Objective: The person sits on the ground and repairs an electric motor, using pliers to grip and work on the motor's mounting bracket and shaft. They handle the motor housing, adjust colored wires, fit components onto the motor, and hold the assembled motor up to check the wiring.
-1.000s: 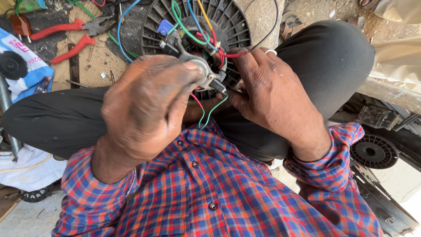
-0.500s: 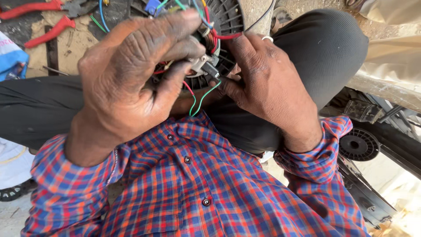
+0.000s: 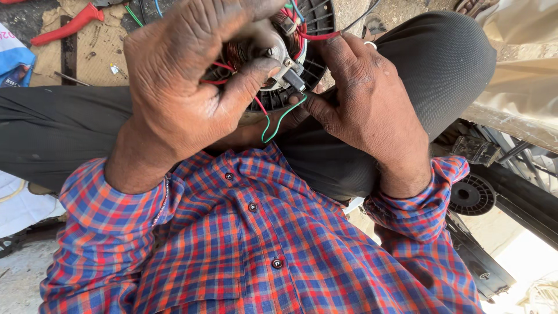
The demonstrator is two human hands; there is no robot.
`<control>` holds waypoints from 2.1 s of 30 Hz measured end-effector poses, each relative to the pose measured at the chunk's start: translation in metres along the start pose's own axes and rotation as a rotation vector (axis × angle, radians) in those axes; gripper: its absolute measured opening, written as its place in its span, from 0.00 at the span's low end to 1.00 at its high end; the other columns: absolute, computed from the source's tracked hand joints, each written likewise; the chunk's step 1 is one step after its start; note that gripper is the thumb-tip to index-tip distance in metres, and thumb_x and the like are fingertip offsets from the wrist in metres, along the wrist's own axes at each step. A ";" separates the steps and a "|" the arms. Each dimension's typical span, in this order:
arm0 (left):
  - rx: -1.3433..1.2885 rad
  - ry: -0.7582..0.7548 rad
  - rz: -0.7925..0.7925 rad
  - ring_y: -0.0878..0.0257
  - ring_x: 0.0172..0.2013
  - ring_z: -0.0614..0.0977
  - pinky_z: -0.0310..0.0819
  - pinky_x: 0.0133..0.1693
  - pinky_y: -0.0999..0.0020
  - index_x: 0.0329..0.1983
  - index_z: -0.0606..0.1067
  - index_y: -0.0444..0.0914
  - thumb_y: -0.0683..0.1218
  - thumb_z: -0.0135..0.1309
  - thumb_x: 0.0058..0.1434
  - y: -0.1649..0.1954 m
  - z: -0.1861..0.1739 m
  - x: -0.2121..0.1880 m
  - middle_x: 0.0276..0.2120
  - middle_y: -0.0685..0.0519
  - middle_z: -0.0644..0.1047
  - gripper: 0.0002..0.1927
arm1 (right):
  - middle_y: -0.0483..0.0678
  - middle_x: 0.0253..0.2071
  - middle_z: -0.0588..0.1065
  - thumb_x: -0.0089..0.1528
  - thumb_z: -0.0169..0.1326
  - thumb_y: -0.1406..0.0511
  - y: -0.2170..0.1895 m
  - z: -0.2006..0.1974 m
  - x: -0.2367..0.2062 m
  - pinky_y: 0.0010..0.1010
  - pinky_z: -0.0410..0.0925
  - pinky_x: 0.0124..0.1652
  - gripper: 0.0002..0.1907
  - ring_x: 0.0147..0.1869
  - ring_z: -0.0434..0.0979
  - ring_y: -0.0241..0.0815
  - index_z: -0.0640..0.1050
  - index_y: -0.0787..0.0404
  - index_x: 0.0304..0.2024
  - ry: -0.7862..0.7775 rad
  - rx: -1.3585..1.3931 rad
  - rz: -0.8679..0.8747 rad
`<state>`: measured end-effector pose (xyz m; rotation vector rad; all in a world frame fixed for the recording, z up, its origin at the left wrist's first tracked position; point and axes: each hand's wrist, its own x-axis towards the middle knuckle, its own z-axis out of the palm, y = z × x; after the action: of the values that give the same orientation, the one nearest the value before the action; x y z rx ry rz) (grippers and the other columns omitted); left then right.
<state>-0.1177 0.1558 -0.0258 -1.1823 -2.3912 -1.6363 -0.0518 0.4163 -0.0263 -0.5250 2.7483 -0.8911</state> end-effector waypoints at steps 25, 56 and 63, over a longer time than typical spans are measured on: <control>0.044 0.280 -0.006 0.49 0.48 0.82 0.76 0.51 0.60 0.60 0.69 0.35 0.39 0.64 0.70 -0.020 -0.013 -0.051 0.48 0.46 0.78 0.20 | 0.49 0.50 0.76 0.58 0.60 0.76 -0.048 -0.036 0.047 0.37 0.68 0.49 0.23 0.51 0.76 0.50 0.77 0.60 0.56 0.068 -0.285 -0.505; 0.738 -0.345 -0.621 0.43 0.35 0.85 0.79 0.39 0.50 0.33 0.84 0.37 0.39 0.54 0.54 -0.180 -0.018 -0.177 0.30 0.39 0.81 0.08 | 0.50 0.38 0.73 0.70 0.63 0.73 -0.079 -0.048 0.078 0.39 0.67 0.41 0.08 0.39 0.75 0.52 0.77 0.61 0.50 -0.194 -0.610 -0.360; 0.767 -0.084 -0.612 0.41 0.36 0.83 0.77 0.39 0.48 0.33 0.81 0.33 0.41 0.56 0.60 -0.193 -0.027 -0.194 0.33 0.37 0.80 0.06 | 0.47 0.36 0.71 0.55 0.63 0.72 -0.096 -0.056 0.077 0.40 0.67 0.42 0.15 0.41 0.73 0.49 0.80 0.58 0.45 -0.228 -0.779 -0.440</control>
<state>-0.1020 -0.0090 -0.2457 -0.4105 -3.1499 -0.5359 -0.1136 0.3432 0.0689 -1.2954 2.7133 0.2344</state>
